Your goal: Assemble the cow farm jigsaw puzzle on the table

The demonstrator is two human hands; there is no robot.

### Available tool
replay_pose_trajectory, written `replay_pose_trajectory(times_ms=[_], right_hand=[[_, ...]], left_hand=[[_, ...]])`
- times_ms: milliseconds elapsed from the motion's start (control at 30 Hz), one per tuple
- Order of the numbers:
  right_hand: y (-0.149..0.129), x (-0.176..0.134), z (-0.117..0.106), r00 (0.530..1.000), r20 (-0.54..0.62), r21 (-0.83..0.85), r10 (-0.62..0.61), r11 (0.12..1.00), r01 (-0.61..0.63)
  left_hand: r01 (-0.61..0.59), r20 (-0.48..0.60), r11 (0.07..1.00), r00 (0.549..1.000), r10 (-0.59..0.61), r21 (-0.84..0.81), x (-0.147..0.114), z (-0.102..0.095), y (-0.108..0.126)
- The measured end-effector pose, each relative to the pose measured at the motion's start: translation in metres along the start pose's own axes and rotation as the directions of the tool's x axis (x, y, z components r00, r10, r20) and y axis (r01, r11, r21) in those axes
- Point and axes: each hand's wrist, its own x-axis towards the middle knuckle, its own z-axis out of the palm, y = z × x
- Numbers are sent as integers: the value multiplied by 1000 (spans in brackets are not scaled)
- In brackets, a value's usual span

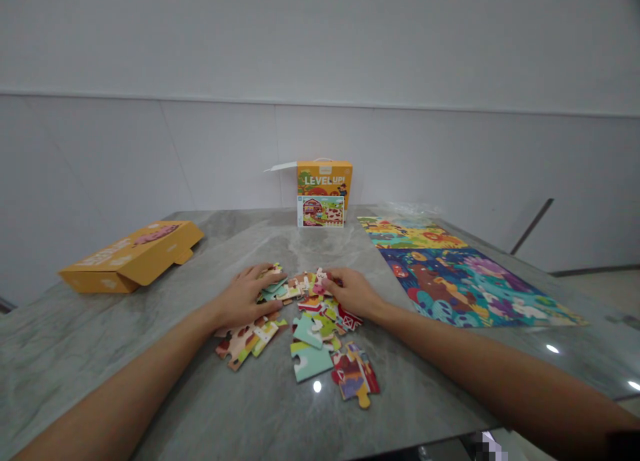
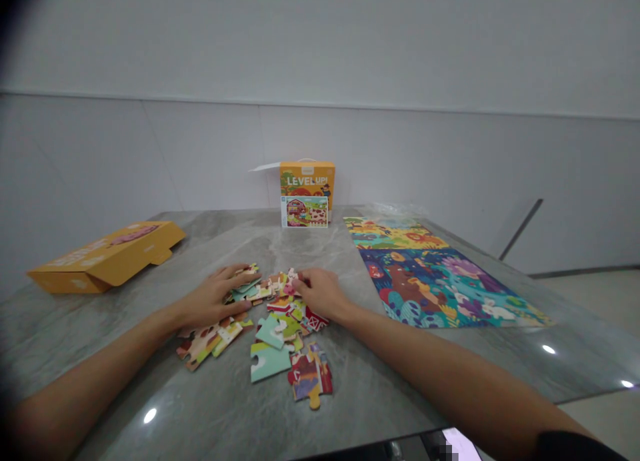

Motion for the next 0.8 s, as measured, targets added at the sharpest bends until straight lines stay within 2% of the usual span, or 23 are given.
replay_pose_trajectory(times_ms=[167,267,400,500,633,700,800], right_hand=[[-2,-6,0,1000,-1,14,20,1000,-20],[-2,-9,1,999,-21,58,33,998,-31],[4,7,-2,992,-68,112,102,989,-94],[13,34,-5,985,-75,46,158,987,-155],[21,62,-4,968,-88,-41,236,970,-240],[22,66,0,963,-97,-88,252,961,-261],[22,62,4,966,-103,-150,238,956,-252]], left_hand=[[-100,-23,992,995,98,-73,-2,-5,8],[-116,-24,988,993,114,-101,-3,-5,9],[-120,-29,988,993,118,-95,-1,-5,12],[-163,-37,986,986,161,-41,2,-6,22],[-317,72,949,946,316,1,7,-6,37],[-358,102,934,928,357,-15,7,-7,38],[-341,78,940,937,342,-25,4,-9,33]])
